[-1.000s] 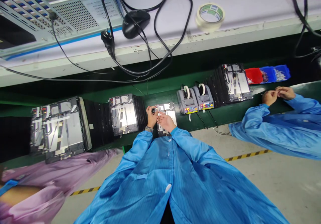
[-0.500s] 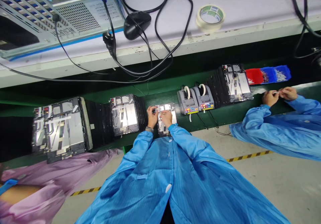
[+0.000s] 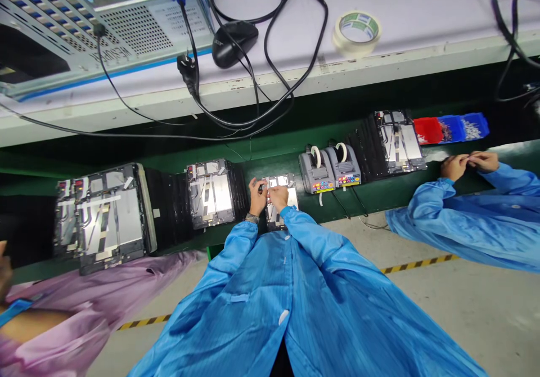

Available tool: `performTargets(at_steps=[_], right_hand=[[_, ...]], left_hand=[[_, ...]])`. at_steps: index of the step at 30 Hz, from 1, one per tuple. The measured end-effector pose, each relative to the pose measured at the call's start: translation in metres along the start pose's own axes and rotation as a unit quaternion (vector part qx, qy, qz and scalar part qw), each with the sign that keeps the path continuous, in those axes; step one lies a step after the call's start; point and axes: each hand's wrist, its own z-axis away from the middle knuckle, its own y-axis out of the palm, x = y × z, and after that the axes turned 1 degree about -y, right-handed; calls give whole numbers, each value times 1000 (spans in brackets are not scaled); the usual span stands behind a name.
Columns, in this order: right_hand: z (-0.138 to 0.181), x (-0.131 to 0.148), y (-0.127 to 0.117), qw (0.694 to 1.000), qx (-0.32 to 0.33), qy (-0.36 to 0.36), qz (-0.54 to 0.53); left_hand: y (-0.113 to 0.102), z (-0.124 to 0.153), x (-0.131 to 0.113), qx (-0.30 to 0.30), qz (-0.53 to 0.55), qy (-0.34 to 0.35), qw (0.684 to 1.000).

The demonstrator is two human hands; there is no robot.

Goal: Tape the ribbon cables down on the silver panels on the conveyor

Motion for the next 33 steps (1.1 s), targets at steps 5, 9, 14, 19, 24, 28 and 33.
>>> performTargets(at_steps=[5,9,14,19,24,28,33], right_hand=[[2,4,-1,1000,-1,8,-13],[3,3,-3,999,23,-9,-28],[5,0,-19,979,6,-139,152],[11,2,-49,863,66,-317,387],[12,9,-64,799,134,-326,487],[6,13,-65,794,152,-324,492],[2,15,-64,795,165,-314,492]], left_hand=[[-1,0,-1,7,-13,7,1000],[-3,1,-3,10,-17,13,1000],[-5,0,-2,15,-20,17,1000],[-5,-1,0,24,-14,26,999],[-5,0,0,18,-13,23,999],[-4,0,1,7,0,16,1000],[-6,-3,3,4,4,-13,1000]])
